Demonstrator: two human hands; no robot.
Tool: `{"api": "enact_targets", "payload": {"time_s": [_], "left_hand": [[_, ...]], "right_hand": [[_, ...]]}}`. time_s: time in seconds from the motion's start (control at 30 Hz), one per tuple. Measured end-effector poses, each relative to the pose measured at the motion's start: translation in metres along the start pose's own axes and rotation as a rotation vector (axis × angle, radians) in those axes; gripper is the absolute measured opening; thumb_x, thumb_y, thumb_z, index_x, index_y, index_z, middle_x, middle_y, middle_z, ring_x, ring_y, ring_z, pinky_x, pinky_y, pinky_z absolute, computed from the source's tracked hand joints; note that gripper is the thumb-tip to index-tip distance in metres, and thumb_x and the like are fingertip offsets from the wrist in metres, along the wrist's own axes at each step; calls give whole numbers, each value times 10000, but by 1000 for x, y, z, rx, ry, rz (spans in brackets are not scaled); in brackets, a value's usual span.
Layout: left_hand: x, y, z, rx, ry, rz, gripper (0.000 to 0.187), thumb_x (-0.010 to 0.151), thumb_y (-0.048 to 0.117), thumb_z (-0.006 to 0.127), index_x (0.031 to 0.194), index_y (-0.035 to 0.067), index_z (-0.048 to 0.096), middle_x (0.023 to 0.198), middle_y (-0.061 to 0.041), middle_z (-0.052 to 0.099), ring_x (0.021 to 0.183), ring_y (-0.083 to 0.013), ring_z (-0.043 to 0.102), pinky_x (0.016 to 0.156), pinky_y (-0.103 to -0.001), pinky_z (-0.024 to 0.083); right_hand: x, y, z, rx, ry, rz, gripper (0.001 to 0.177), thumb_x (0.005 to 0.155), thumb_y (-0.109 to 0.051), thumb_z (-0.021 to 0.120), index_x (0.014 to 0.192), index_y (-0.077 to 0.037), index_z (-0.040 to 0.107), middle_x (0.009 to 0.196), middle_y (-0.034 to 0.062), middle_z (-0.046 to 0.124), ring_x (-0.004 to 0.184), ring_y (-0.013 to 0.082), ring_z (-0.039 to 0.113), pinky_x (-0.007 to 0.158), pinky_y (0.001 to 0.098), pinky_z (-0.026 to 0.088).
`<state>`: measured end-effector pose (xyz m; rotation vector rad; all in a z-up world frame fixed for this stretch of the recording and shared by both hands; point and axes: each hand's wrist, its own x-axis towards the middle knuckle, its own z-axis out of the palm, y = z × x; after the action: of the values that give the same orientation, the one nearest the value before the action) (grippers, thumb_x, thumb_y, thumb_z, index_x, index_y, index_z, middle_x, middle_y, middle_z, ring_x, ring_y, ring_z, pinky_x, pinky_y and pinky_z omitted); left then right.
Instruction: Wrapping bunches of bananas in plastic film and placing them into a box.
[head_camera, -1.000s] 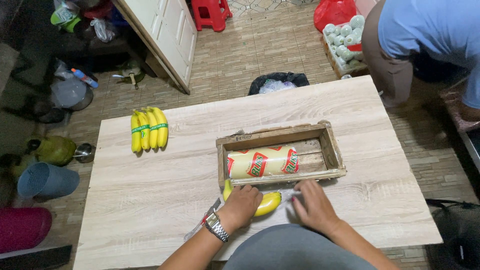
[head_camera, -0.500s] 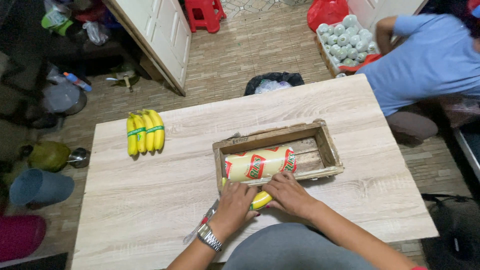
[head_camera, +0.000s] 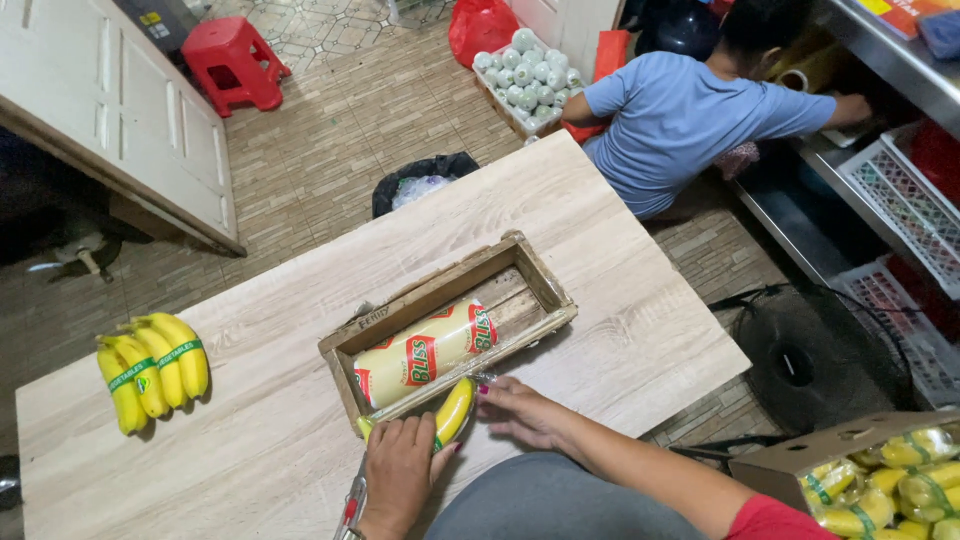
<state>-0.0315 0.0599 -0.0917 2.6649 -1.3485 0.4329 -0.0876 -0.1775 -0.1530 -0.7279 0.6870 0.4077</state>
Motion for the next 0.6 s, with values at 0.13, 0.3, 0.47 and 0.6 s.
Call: {"api": "enact_targets", "payload": {"time_s": [0.13,0.3,0.47,0.6], "left_hand": [[1,4,0,-26,-5,-8,553,885,646,668,1088,133,635,820,-27,621,781,-234,589,767,-389,446],[-1,5,1,-87,27,-9,522,903,635,637,1053,136,607,800,-38,564,738,-268,539,714,-411,417],[-17,-3,-31,-302,155,-158,571,1003,566,395,1264,88,568,1165,-126,618,1103,-334,550,1006,-528,367],[-74,-46,-4,-285,434,-475,327,1007,227,488,1252,16,538,1202,-166,602,1110,-346,557,1013,-482,400]], "right_hand": [[0,6,22,202,-248,18,480,803,-208,809,1226,-107,607,1273,142,636,1260,296,567,1007,474,518],[15,28,29,243,-189,-146,537,815,-182,796,1280,-74,551,1198,187,668,1152,329,649,970,558,576],[13,41,32,240,-179,-219,508,827,-182,773,1282,-101,563,1208,176,684,1155,322,656,972,565,567],[-2,31,43,249,-171,-223,592,840,-112,715,1377,-95,466,1217,215,655,1171,379,644,981,579,554]]}}
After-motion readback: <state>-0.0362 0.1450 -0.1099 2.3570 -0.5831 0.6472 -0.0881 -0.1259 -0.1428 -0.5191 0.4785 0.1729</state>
